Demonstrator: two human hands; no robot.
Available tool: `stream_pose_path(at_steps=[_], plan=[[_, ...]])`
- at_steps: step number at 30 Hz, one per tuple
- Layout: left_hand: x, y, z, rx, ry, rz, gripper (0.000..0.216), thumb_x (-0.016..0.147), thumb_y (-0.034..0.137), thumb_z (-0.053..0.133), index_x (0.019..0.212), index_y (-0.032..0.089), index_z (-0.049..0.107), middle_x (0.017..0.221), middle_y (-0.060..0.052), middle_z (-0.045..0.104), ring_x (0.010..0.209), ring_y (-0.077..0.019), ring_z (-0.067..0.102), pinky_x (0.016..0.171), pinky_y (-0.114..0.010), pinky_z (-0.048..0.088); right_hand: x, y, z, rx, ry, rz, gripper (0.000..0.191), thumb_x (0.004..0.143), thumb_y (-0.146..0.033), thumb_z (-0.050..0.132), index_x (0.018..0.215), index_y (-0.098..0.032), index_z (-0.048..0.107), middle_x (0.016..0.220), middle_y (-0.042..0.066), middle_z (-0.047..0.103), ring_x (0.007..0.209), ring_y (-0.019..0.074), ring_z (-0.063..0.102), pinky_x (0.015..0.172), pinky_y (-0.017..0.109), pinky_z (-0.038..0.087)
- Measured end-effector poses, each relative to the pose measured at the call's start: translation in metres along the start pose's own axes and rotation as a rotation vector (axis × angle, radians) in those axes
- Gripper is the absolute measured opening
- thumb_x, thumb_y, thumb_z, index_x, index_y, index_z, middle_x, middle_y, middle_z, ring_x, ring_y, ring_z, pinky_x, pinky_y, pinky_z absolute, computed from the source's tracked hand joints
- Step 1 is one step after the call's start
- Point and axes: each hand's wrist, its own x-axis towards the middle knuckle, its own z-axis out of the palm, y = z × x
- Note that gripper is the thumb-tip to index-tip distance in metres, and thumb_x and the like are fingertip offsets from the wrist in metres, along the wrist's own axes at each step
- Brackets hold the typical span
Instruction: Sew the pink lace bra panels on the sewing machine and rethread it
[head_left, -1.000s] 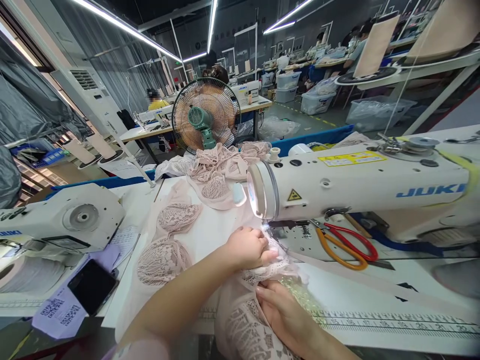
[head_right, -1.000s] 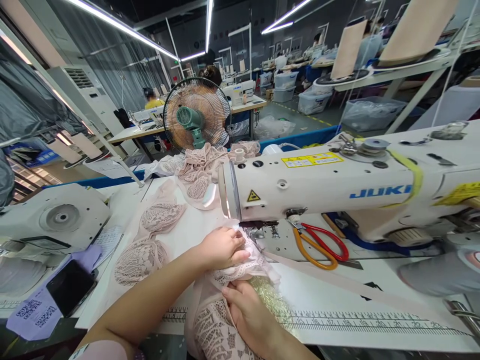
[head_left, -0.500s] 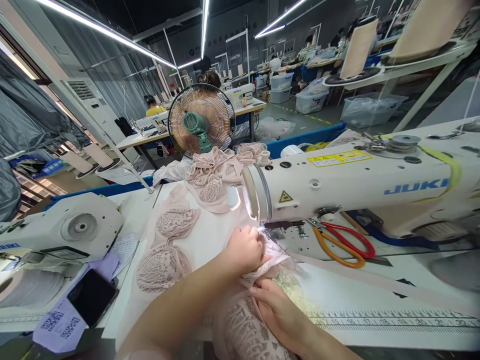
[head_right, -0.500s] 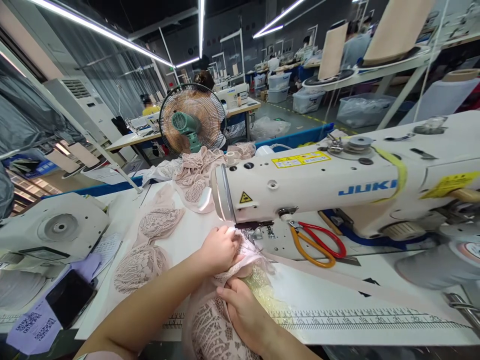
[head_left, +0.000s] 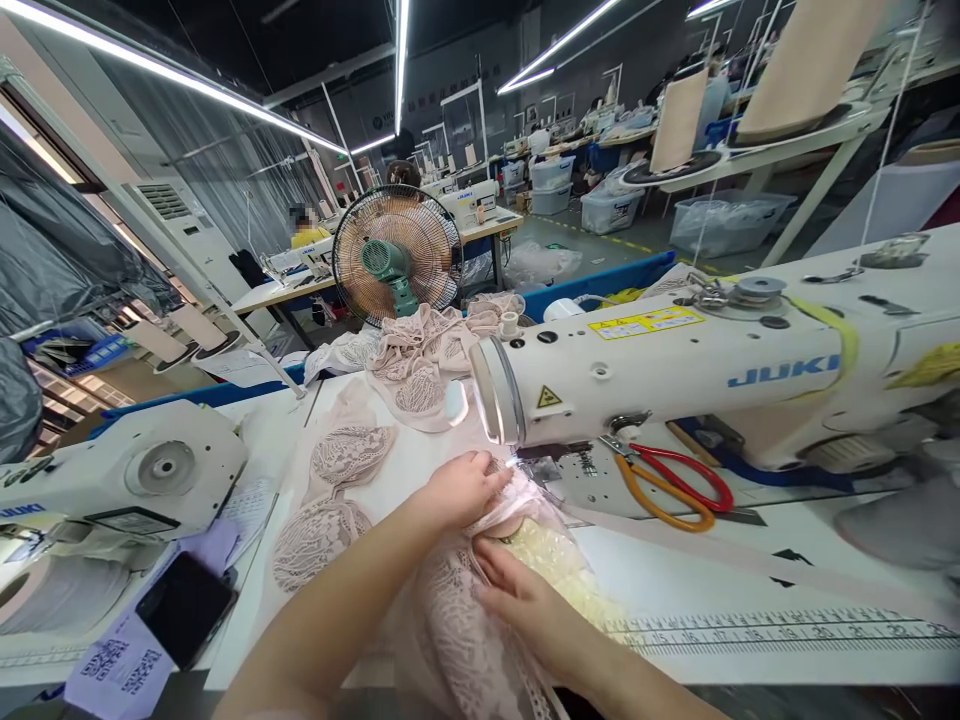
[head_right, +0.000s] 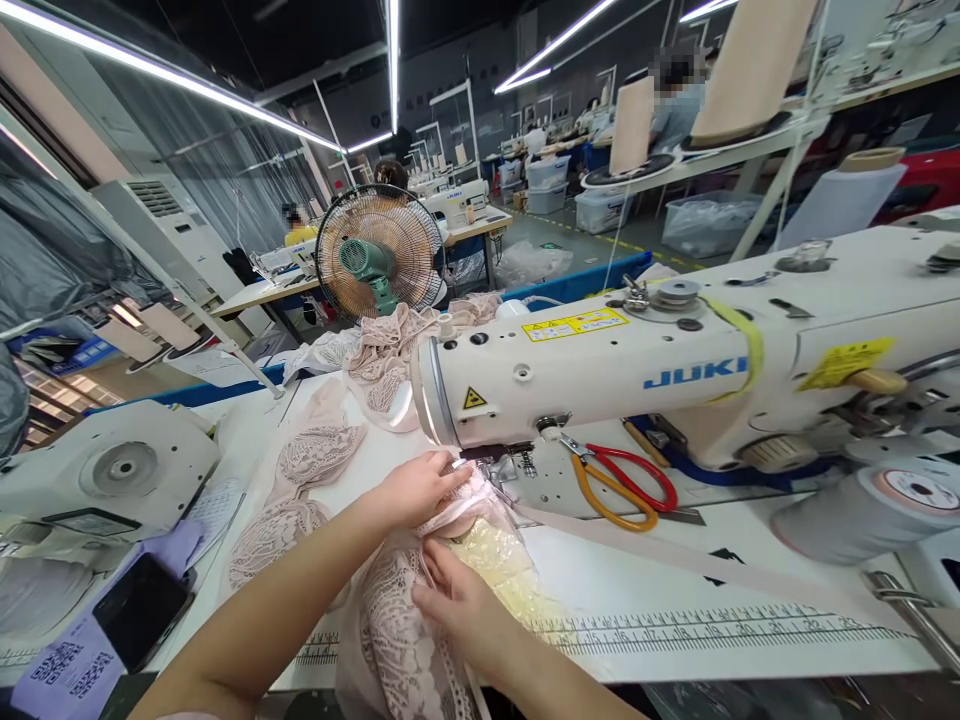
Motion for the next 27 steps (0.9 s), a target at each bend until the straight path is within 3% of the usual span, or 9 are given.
stream_pose_path(at_steps=[2, 4, 7, 9, 12, 15, 19, 24, 27], plan=[[-0.006, -0.003, 0.001, -0.055, 0.036, 0.053, 0.041, 0.09, 0.038, 0.048, 0.131, 0.032, 0.047, 0.126, -0.007, 0.051, 0.111, -0.0233, 0.051, 0.087, -0.033, 0.043, -0.014, -0.006, -0.011, -0.381, -0.031, 0.018, 0.054, 0.074, -0.039, 0.064, 0.123, -0.019, 0.055, 0.132, 0.012, 0.054, 0.125, 0.0306, 0.043, 0.105, 0.047, 0.032], [-0.012, 0.0, 0.004, -0.161, 0.099, 0.161, 0.032, 0.087, 0.029, 0.051, 0.118, 0.03, 0.058, 0.131, -0.004, 0.05, 0.115, -0.0221, 0.049, 0.094, -0.034, 0.04, -0.028, -0.015, -0.028, -0.696, -0.025, -0.008, 0.037, 0.078, -0.036, 0.059, 0.111, -0.021, 0.061, 0.112, 0.01, 0.065, 0.102, 0.0274, 0.059, 0.089, 0.042, 0.046], [-0.023, 0.013, 0.006, -0.288, 0.157, 0.307, 0.019, 0.081, 0.017, 0.05, 0.09, 0.021, 0.066, 0.125, -0.003, 0.058, 0.114, -0.0189, 0.051, 0.1, -0.032, 0.034, -0.039, -0.025, -0.06, -1.041, 0.191, -0.099, 0.023, 0.081, -0.036, 0.052, 0.095, -0.021, 0.061, 0.085, 0.007, 0.065, 0.074, 0.022, 0.061, 0.064, 0.035, 0.05], [-0.03, 0.025, 0.008, -0.319, 0.167, 0.294, 0.012, 0.08, 0.018, 0.05, 0.077, 0.019, 0.062, 0.113, -0.003, 0.064, 0.107, -0.0176, 0.055, 0.103, -0.034, 0.032, -0.038, -0.026, -0.081, -1.259, 0.341, -0.244, 0.032, 0.078, -0.031, 0.053, 0.107, -0.019, 0.059, 0.095, 0.011, 0.063, 0.084, 0.0258, 0.06, 0.071, 0.039, 0.051], [-0.037, 0.04, 0.01, -0.308, 0.184, 0.173, 0.017, 0.078, 0.035, 0.058, 0.079, 0.018, 0.058, 0.099, -0.005, 0.065, 0.094, -0.018, 0.058, 0.105, -0.038, 0.029, -0.03, -0.026, -0.099, -1.469, 0.312, -0.374, 0.036, 0.078, -0.022, 0.053, 0.113, -0.019, 0.059, 0.104, 0.014, 0.059, 0.092, 0.0275, 0.058, 0.076, 0.041, 0.05], [-0.036, 0.049, 0.014, -0.207, 0.189, 0.093, 0.04, 0.078, 0.049, 0.06, 0.099, 0.016, 0.056, 0.095, -0.006, 0.062, 0.09, -0.0202, 0.057, 0.103, -0.04, 0.031, -0.023, -0.029, -0.101, -1.574, 0.24, -0.384, 0.021, 0.085, -0.022, 0.047, 0.091, -0.021, 0.066, 0.097, 0.011, 0.059, 0.085, 0.0256, 0.056, 0.068, 0.037, 0.048], [-0.027, 0.054, 0.018, -0.095, 0.189, 0.084, 0.066, 0.081, 0.056, 0.053, 0.128, 0.012, 0.041, 0.101, -0.009, 0.06, 0.094, -0.0245, 0.055, 0.094, -0.042, 0.037, -0.02, -0.028, -0.098, -1.558, 0.182, -0.441, 0.025, 0.086, -0.015, 0.041, 0.077, -0.02, 0.063, 0.088, 0.008, 0.06, 0.084, 0.0244, 0.052, 0.07, 0.037, 0.044], [-0.019, 0.057, 0.016, -0.073, 0.171, 0.034, 0.074, 0.083, 0.064, 0.043, 0.133, 0.01, 0.039, 0.137, -0.015, 0.044, 0.101, -0.027, 0.053, 0.084, -0.042, 0.041, -0.019, -0.022, -0.101, -1.511, 0.122, -0.465, 0.024, 0.087, -0.012, 0.039, 0.085, -0.017, 0.063, 0.09, 0.01, 0.062, 0.089, 0.0247, 0.051, 0.076, 0.037, 0.042], [-0.02, 0.061, 0.009, -0.066, 0.193, 0.06, 0.067, 0.083, 0.061, 0.045, 0.13, 0.014, 0.044, 0.14, -0.011, 0.044, 0.099, -0.0268, 0.054, 0.083, -0.042, 0.042, -0.02, -0.024, -0.097, -1.521, 0.146, -0.459, 0.025, 0.088, -0.016, 0.039, 0.085, -0.014, 0.064, 0.088, 0.012, 0.063, 0.087, 0.0258, 0.052, 0.076, 0.038, 0.043]])
